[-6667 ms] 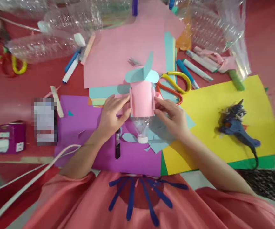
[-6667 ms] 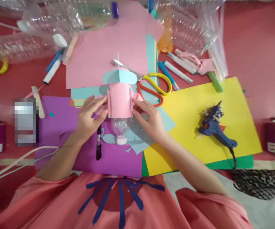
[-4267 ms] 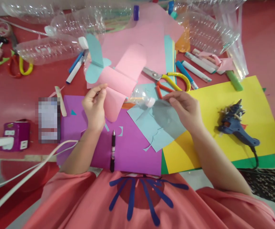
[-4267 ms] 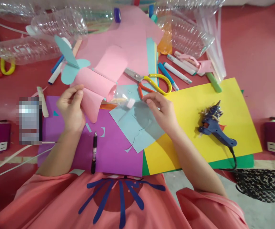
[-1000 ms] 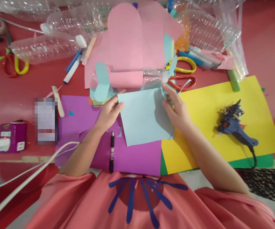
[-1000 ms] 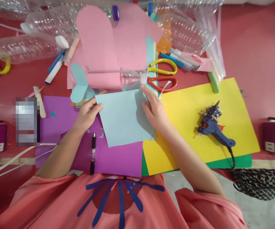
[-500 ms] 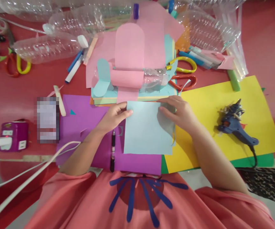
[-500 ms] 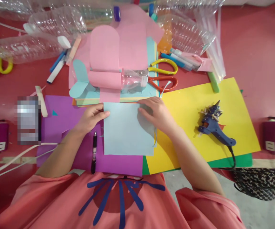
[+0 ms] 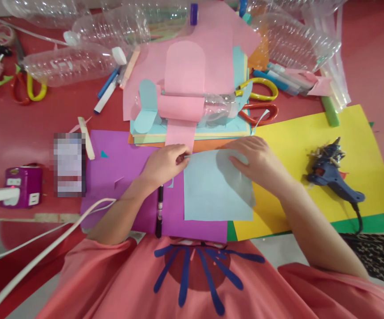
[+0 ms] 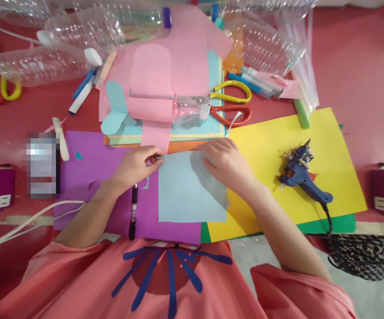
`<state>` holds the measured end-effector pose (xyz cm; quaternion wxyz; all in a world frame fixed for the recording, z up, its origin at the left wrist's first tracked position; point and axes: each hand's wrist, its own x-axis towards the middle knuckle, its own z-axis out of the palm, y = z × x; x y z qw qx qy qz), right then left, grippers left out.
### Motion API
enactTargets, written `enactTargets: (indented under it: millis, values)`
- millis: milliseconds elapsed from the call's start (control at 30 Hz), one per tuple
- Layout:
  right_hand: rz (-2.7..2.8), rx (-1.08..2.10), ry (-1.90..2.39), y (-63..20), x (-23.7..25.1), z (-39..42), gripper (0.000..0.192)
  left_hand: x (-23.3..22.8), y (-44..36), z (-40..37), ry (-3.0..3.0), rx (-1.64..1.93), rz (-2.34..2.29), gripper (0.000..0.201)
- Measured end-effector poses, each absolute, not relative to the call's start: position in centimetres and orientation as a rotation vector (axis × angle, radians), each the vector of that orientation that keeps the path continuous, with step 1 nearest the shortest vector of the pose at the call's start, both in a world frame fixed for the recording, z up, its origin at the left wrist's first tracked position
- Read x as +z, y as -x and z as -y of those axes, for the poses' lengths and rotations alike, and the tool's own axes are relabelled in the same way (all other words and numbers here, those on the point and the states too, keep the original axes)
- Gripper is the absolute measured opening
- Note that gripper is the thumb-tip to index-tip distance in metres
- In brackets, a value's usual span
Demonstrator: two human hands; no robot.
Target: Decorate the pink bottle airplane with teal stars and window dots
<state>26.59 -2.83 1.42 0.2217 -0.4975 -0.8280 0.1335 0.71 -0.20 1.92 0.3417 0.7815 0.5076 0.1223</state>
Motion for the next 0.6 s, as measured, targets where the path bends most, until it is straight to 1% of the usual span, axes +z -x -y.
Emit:
enactTargets:
  millis: [133, 200, 433, 600]
  values:
    - [2.381, 0.303, 1.337, -23.9, 0.7, 4.5, 0.044, 2.1, -0.8, 0.2, -2.118, 0.259, -1.302, 0.006]
    - [2.390, 0.294, 1.318, -23.1, 0.0, 5.1, 0.048, 2.1, -0.8, 0.1, -2.158, 0.229, -1.290, 0.006]
    - [2.342, 0.233, 1.259, -23.2, -1.3, 5.9, 0.042, 2.6, -0.2, 0.4, -2.390, 0.191, -1.217, 0.019]
    - [2.354, 0.099, 1.155, -23.2, -1.1, 6.1, 0.039, 3.7, 0.5, 3.0, -2.548, 0.400, -1.237, 0.027]
